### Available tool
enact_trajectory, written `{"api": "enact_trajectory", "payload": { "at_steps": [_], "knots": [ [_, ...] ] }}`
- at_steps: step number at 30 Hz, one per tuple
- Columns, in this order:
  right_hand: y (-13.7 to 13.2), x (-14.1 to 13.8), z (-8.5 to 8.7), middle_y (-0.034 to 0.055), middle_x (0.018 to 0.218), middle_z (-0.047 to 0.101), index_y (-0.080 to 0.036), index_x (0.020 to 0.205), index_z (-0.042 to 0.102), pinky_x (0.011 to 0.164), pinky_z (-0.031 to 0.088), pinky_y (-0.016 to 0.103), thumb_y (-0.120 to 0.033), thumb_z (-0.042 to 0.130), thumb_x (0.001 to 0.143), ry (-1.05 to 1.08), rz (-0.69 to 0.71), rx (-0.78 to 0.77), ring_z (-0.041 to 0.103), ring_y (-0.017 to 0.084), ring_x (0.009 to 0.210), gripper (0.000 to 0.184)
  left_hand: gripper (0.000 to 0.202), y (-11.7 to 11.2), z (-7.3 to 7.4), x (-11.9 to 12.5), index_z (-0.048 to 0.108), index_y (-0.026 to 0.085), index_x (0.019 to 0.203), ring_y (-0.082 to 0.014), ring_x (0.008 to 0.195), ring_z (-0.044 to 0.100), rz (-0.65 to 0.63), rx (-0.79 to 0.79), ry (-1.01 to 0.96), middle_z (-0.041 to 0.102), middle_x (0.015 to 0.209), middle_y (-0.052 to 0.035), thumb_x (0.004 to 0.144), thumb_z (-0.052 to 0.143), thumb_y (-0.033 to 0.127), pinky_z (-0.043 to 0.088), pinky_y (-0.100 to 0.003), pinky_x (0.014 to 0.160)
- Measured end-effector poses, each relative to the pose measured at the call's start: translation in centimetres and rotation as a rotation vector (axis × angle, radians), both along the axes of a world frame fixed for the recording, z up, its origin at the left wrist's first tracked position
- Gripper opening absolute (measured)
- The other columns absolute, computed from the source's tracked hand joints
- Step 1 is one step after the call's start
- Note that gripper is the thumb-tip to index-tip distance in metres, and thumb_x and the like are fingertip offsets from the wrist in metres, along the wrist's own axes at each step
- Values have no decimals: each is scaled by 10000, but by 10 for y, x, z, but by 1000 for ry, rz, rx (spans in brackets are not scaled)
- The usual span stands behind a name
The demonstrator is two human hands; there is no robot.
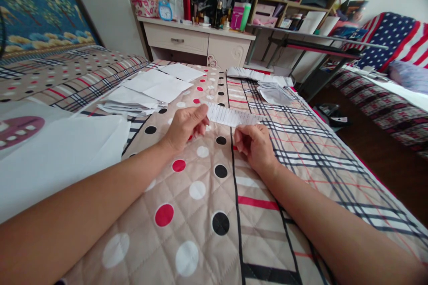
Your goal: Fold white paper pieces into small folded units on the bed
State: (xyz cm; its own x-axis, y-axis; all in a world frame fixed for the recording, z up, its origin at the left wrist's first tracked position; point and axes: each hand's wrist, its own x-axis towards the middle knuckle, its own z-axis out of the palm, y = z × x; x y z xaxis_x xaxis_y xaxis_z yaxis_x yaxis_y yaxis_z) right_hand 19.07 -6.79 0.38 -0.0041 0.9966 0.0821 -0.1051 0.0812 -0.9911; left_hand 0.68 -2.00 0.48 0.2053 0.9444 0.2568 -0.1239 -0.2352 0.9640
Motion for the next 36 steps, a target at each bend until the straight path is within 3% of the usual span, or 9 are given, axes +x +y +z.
{"api": "enact_trajectory", "payload": {
  "at_steps": [4,8,14,22,29,33,36],
  "knots": [
    [-1,-1,-2,-29,322,436,-170,472,559,304,150,210,-301,530,781,-24,70,-16,288,65,273,336,359,-11,1,9,617,142,599,-45,339,399,-89,-15,165,528,448,26,773,682,449,272,-178,335],
    [-1,-5,-1,-34,373,481,-166,533,574,326,183,205,-384,590,822,-61,73,11,322,56,305,363,322,-14,2,13,618,143,606,-48,356,421,-82,-10,163,530,450,32,803,652,395,308,-170,355],
    [-5,-12,3,-45,464,514,-165,612,585,357,262,194,-448,672,808,-90,105,112,390,53,368,355,372,-19,4,20,580,144,539,-55,377,449,-210,63,192,548,446,17,801,654,398,335,-170,377],
    [-2,-6,-2,-32,378,493,-160,547,604,329,169,210,-402,638,826,-9,27,27,331,54,304,371,347,-19,5,18,566,149,528,-45,345,395,-67,89,169,482,391,41,821,621,327,295,-178,374],
    [7,5,0,-33,398,479,-175,536,561,346,208,208,-348,572,826,71,-79,55,347,63,334,338,299,-1,1,3,566,157,544,-50,358,379,161,15,-4,476,414,38,752,679,338,263,-186,369],
    [7,1,-2,-10,502,565,-166,654,626,399,295,201,-492,557,855,35,83,14,429,73,405,389,310,-4,2,4,563,160,543,-48,349,365,138,18,35,467,409,39,766,666,349,250,-188,360],
    [5,-3,-4,-13,519,583,-164,686,646,400,297,194,-498,611,830,34,106,1,441,69,413,365,341,-11,4,9,557,159,528,-45,338,357,52,21,124,457,392,41,775,661,369,245,-188,354]
  ]
}}
